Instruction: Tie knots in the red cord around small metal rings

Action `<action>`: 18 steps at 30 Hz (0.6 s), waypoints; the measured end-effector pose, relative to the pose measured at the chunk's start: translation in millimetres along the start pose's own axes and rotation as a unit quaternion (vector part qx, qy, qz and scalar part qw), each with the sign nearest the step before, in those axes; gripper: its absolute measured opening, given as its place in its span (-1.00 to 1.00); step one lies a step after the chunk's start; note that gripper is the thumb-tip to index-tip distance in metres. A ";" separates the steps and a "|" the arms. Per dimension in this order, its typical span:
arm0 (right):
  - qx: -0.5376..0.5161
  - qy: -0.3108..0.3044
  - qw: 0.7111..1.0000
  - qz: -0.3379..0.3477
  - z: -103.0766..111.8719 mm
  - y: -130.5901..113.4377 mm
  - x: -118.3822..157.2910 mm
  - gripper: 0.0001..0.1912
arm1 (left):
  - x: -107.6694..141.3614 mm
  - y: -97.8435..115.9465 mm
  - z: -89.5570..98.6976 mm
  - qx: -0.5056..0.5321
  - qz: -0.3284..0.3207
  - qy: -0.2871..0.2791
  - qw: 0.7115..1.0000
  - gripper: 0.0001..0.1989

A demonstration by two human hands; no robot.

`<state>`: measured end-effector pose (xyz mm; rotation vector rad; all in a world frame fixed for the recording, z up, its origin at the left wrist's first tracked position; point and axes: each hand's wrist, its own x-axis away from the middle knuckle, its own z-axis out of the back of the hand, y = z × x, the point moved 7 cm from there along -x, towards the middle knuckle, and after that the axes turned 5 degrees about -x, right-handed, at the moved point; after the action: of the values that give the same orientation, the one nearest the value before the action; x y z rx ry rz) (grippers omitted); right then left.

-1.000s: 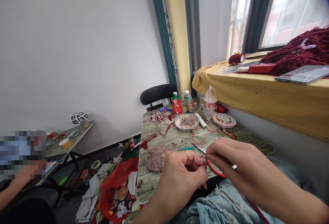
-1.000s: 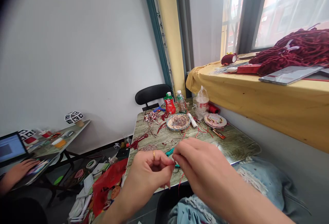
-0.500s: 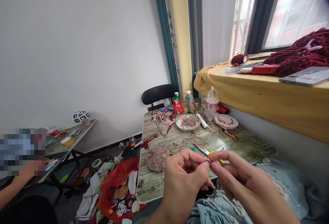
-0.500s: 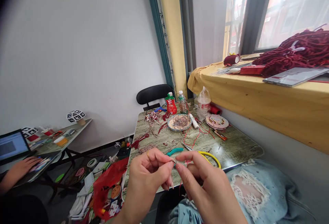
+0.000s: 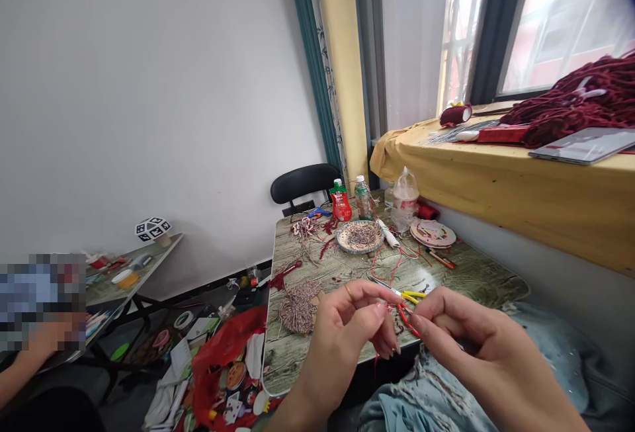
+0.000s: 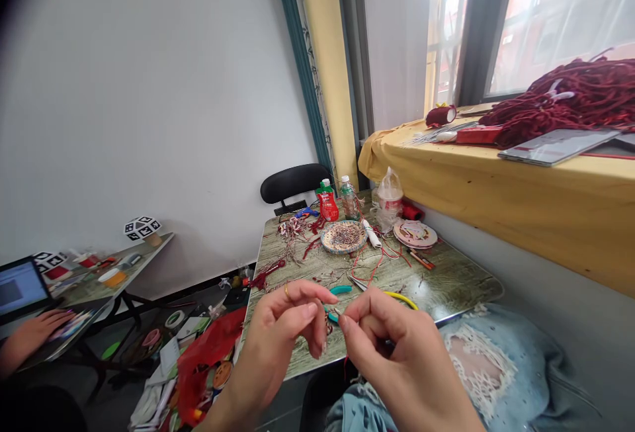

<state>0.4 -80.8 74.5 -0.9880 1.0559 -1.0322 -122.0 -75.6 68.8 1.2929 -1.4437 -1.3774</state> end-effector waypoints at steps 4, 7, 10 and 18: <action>-0.016 -0.031 0.999 -0.004 -1.1 8.1 -2.8 -0.73 | 0.7 5.7 -1.9 -0.055 -0.009 -0.017 0.998 -0.81; -0.010 -0.047 0.999 0.005 -1.4 13.0 -3.6 -0.74 | 3.9 14.9 11.0 -0.130 -0.061 0.075 0.987 -0.81; -0.010 -0.049 0.999 -0.001 -0.6 14.8 -4.2 -0.74 | 16.2 32.7 24.5 -0.215 -0.216 0.190 0.933 -0.80; -0.077 -0.086 0.992 -0.060 -2.9 17.5 -5.0 -0.72 | 18.9 29.6 -5.5 -0.326 -0.345 -0.008 0.880 -0.60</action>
<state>-0.2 -72.5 58.1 -1.2548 0.9533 -0.9542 -125.7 -97.8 96.3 1.3589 -0.3976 -2.0933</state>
